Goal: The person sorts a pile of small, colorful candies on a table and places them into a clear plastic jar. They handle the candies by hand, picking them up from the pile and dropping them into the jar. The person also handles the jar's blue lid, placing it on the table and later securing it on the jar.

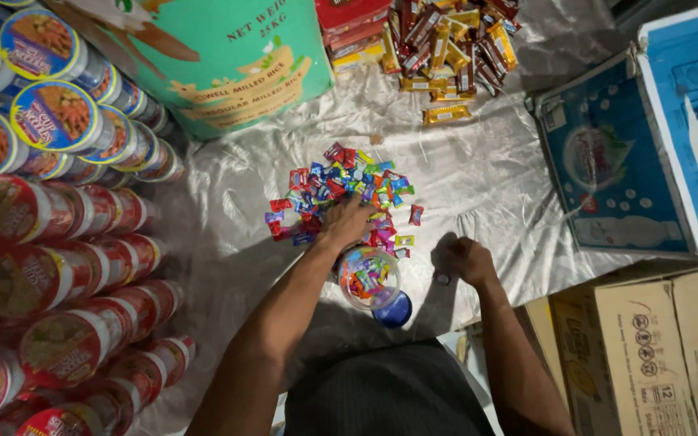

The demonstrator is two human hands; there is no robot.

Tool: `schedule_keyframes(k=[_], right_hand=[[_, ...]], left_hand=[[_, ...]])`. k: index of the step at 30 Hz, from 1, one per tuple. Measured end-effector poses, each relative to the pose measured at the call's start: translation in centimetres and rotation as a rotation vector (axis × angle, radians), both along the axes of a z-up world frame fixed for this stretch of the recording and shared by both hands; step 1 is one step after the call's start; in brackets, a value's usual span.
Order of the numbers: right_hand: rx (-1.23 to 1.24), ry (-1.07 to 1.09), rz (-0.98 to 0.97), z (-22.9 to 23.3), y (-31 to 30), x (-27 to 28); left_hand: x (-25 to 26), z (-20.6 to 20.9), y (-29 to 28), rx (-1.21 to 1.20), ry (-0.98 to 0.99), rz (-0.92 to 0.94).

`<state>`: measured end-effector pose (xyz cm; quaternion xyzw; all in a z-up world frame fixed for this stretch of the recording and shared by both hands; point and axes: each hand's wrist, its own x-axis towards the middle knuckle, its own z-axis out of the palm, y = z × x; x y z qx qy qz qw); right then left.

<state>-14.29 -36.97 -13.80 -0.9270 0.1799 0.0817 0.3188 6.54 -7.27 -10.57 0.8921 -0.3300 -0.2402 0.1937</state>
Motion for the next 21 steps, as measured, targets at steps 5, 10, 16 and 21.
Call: schedule_keyframes(k=[5,10,16,21], right_hand=[[-0.109,0.03,0.114,1.4,3.5,-1.1],[-0.047,-0.157,0.058,-0.2,7.2,-1.8],[0.152,-0.042,-0.091,3.5,9.7,2.2],[0.322,-0.223,-0.098,8.6,11.2,5.9]], left_hand=[[0.2,1.5,0.1,-0.015,-0.012,0.047],[0.4,3.0,-0.3,-0.087,-0.098,0.023],[0.2,3.3,-1.3,-0.128,-0.075,-0.045],[0.4,3.8,-1.6,-0.043,-0.029,-0.022]])
